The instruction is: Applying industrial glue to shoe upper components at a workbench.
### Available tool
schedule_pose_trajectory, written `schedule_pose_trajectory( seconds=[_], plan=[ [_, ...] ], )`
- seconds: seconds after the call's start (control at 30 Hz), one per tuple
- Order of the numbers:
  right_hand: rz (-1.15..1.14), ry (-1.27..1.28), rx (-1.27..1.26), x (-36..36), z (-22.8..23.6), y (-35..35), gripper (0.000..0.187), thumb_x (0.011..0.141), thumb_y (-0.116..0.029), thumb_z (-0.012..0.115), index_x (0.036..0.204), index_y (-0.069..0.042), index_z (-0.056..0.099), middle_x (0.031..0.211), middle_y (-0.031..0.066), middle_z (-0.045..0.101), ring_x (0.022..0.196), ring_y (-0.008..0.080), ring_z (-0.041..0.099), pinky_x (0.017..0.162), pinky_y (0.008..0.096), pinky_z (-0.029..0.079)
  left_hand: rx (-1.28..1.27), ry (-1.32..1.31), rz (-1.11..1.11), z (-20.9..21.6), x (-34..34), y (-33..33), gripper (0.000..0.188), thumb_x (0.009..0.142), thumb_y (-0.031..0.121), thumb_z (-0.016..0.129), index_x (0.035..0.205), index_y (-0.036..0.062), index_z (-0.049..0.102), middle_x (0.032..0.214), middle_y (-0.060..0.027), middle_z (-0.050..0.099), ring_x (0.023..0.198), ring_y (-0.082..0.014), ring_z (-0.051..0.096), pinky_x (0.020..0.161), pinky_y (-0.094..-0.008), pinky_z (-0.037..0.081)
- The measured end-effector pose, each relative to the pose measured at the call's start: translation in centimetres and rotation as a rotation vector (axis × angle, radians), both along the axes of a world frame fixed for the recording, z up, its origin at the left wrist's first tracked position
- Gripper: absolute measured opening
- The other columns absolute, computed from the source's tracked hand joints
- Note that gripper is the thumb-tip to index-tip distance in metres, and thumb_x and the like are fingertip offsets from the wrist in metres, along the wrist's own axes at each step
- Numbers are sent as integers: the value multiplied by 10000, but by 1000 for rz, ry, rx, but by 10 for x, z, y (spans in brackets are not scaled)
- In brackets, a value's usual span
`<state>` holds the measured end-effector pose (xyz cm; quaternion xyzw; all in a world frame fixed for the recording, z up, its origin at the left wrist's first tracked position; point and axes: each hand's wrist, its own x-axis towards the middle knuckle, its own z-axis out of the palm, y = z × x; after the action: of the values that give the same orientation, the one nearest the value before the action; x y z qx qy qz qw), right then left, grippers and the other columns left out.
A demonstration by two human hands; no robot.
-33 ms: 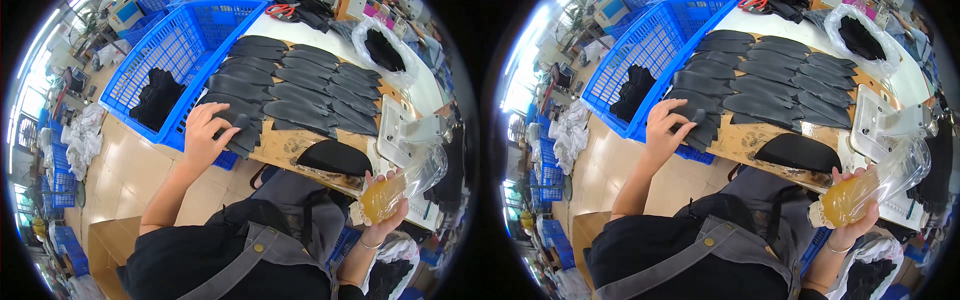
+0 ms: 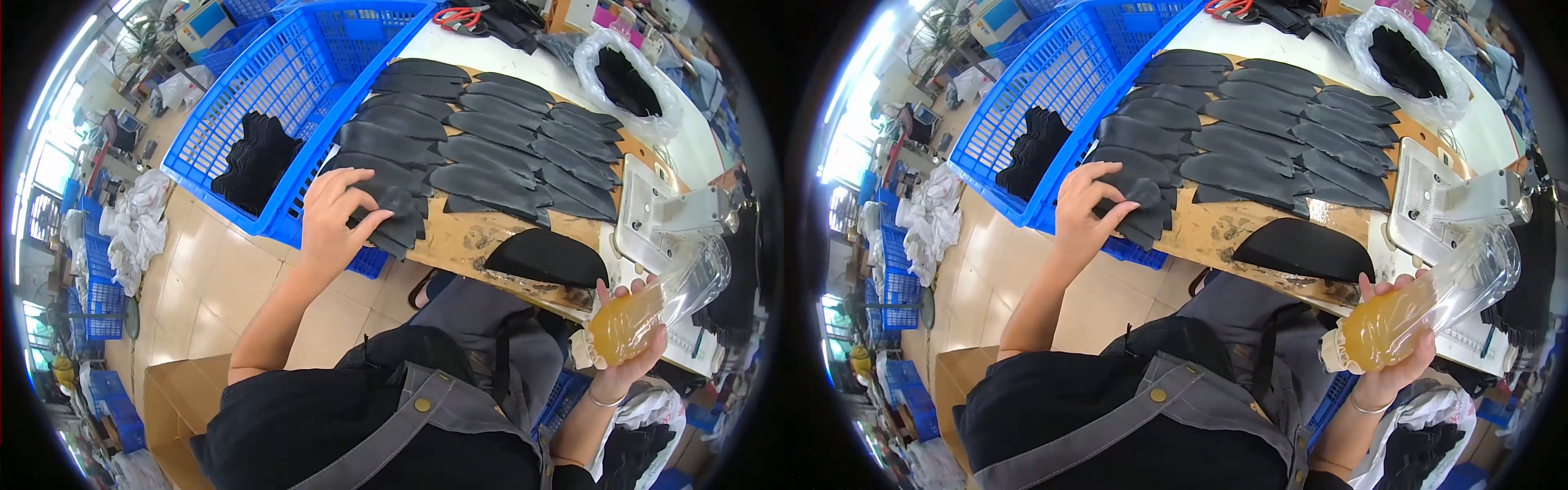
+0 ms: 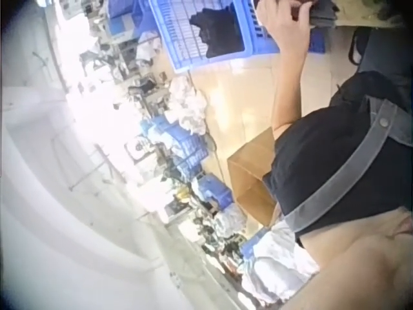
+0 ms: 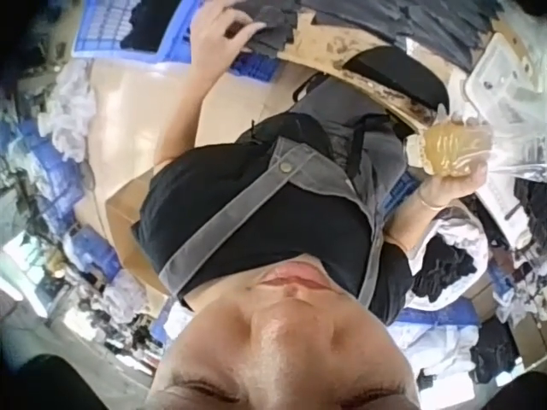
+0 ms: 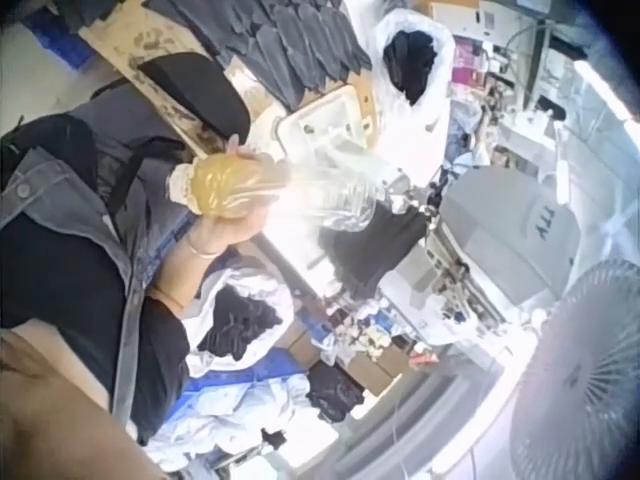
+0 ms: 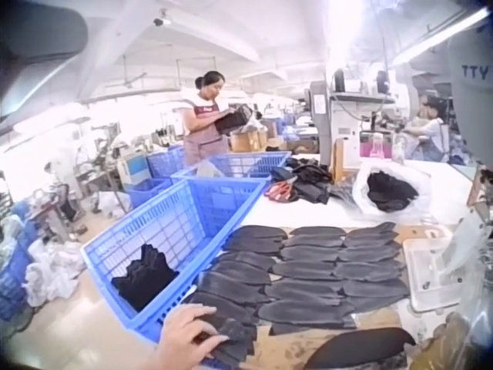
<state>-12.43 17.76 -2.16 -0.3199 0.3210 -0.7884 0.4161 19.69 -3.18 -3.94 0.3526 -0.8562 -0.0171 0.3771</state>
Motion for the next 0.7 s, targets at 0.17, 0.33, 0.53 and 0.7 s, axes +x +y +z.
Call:
schedule_pose_trajectory(
  seconds=[0.17, 0.33, 0.53, 0.7],
  plan=[
    [-50, -4, 19, 6, 3, 3, 633, 850, -415, 474, 1328, -29, 323, 1132, 88, 468, 1013, 217, 518, 1035, 548, 280, 68, 49, 72, 7, 0, -1, 436, 638, 284, 771, 941, 35, 580, 1030, -119, 599, 1008, -302, 529, 913, -398, 354],
    [-195, 53, -49, -1, 8, 1, 710, 792, -414, 541, 1340, -39, 291, 1155, 122, 450, 1067, 273, 503, 1025, 494, 320, -239, 56, 53, 15, -26, 5, 461, 683, 288, 736, 1037, 37, 578, 1078, -117, 580, 982, -313, 539, 904, -419, 365],
    [-326, 563, -160, 33, 31, -65, 754, 713, -249, 699, 1298, -14, 286, 1108, 175, 508, 1007, 299, 555, 852, 406, 465, -82, -21, -518, -6, -88, 47, 406, 702, 176, 691, 1067, 31, 587, 1084, -103, 585, 949, -269, 575, 834, -379, 443],
    [-230, 769, -142, 40, 19, -100, 730, 721, -232, 708, 1293, -37, 299, 1094, 177, 511, 1017, 296, 548, 864, 422, 461, -41, 39, -547, -30, -96, 48, 371, 703, 119, 672, 1050, 18, 589, 1130, -117, 590, 924, -246, 607, 780, -337, 479]
  ],
)
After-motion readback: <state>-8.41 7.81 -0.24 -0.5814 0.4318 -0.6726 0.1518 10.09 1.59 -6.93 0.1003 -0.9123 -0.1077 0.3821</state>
